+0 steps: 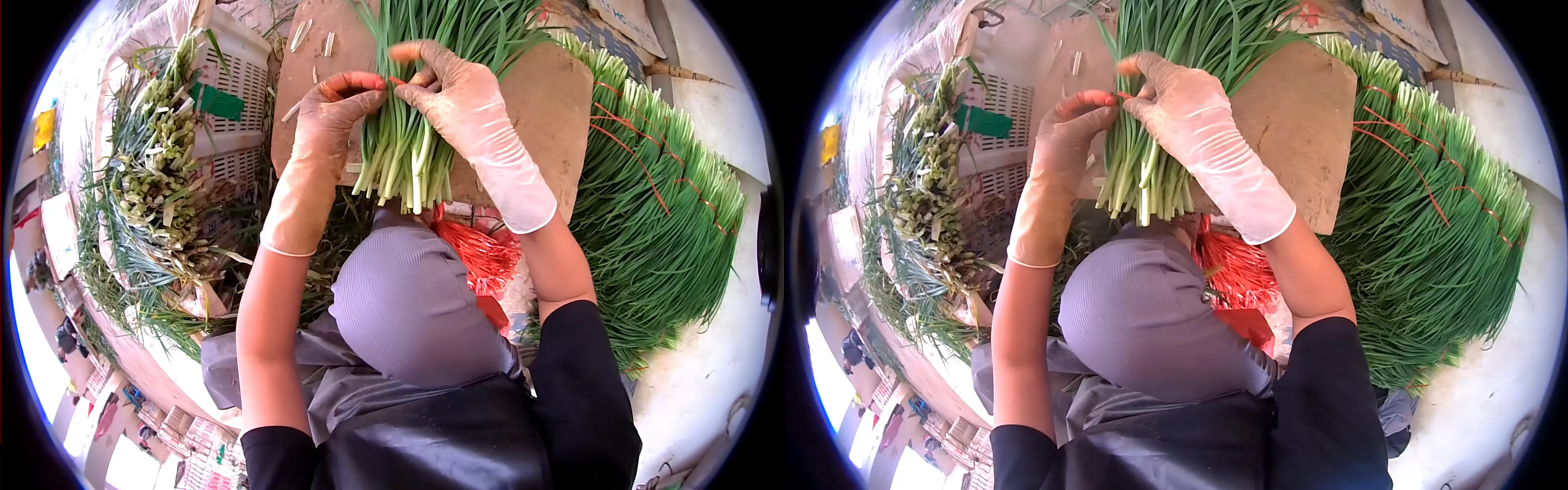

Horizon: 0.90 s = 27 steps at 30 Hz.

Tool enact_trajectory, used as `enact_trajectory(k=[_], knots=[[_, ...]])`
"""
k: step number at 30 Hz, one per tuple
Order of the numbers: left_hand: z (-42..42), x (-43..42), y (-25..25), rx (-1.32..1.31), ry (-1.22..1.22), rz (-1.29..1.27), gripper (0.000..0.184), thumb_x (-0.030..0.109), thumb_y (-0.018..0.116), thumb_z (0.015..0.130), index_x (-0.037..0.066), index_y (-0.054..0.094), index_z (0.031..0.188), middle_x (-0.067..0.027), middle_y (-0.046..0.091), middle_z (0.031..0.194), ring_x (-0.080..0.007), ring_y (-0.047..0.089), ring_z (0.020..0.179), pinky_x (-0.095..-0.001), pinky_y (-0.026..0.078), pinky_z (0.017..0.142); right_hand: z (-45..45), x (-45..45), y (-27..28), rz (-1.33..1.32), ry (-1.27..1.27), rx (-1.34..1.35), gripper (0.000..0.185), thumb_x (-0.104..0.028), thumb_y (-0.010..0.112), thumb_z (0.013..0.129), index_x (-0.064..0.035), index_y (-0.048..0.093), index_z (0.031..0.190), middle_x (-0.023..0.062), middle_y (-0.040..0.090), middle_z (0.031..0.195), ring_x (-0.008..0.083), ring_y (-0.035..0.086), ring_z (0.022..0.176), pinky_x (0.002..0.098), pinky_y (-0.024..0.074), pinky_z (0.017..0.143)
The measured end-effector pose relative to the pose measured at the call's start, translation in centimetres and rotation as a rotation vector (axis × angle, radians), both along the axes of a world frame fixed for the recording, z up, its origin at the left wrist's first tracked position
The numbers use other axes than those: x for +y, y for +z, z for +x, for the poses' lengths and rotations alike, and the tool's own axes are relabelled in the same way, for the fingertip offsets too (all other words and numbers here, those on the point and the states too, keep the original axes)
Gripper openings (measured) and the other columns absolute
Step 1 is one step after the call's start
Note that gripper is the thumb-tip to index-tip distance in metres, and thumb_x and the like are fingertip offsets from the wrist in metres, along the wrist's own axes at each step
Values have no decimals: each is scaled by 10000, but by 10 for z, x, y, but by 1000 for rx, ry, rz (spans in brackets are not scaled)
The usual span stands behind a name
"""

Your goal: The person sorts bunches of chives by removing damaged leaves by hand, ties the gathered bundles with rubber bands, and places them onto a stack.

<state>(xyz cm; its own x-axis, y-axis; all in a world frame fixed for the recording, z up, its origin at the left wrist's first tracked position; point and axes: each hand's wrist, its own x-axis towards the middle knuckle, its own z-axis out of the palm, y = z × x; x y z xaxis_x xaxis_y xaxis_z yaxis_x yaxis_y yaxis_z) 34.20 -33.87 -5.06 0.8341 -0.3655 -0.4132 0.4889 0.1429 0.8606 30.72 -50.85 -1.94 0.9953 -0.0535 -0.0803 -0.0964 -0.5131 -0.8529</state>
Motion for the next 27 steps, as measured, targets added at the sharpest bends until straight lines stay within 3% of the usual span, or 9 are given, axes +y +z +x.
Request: enact_trajectory(k=[5,7,8,13,17,20,22,27], knots=[[-6,-8,3,-113,118,-44,205,0,669,749,-2,576,932,-82,648,845,-107,584,742,-223,470,717,2,-1,0,88,45,-62,434,-141,651,762,-184,535,1178,66,601,694,194,601,651,303,486,629],[-7,-10,1,-145,180,-9,224,-18,670,745,-7,542,929,-104,648,861,-114,587,727,-221,476,695,1,4,0,158,27,-106,501,-30,670,749,-176,550,1213,-24,481,648,53,458,598,195,431,604],[-8,-11,0,-140,178,-7,224,-18,670,745,-7,542,929,-104,648,861,-114,587,727,-221,476,695,1,6,-1,159,24,-101,501,-30,670,749,-176,550,1213,-24,481,648,53,458,598,195,431,604],[-15,-19,-1,-197,318,-25,232,-38,671,735,-1,532,917,-109,637,869,-125,602,764,-224,486,710,4,9,-3,-43,44,-171,485,-45,664,750,-197,560,1199,15,457,619,79,450,584,217,433,585],[-16,-21,1,-248,308,20,227,-52,666,735,3,527,906,-116,633,896,-132,604,799,-225,486,742,6,10,-3,-96,36,-155,461,-80,664,760,-196,562,1195,25,478,625,98,462,587,238,441,589],[-13,-13,2,-332,196,22,248,-24,655,760,-13,542,981,-113,633,938,-130,601,810,-229,483,767,7,9,1,-110,65,-120,433,-97,655,769,-190,569,1183,36,508,643,104,479,595,250,451,597],[-11,-7,9,-244,76,-34,258,22,651,784,-20,575,1027,-87,637,927,-119,596,807,-230,479,769,9,9,1,-125,92,-95,366,-166,616,772,-183,578,1136,143,637,852,296,619,775,350,497,699],[3,2,6,-175,-55,158,215,84,661,791,-15,625,979,-66,642,884,-111,583,787,-237,471,756,10,10,0,-105,126,-84,357,-157,630,764,-173,594,1118,139,637,864,283,621,786,336,499,717]])
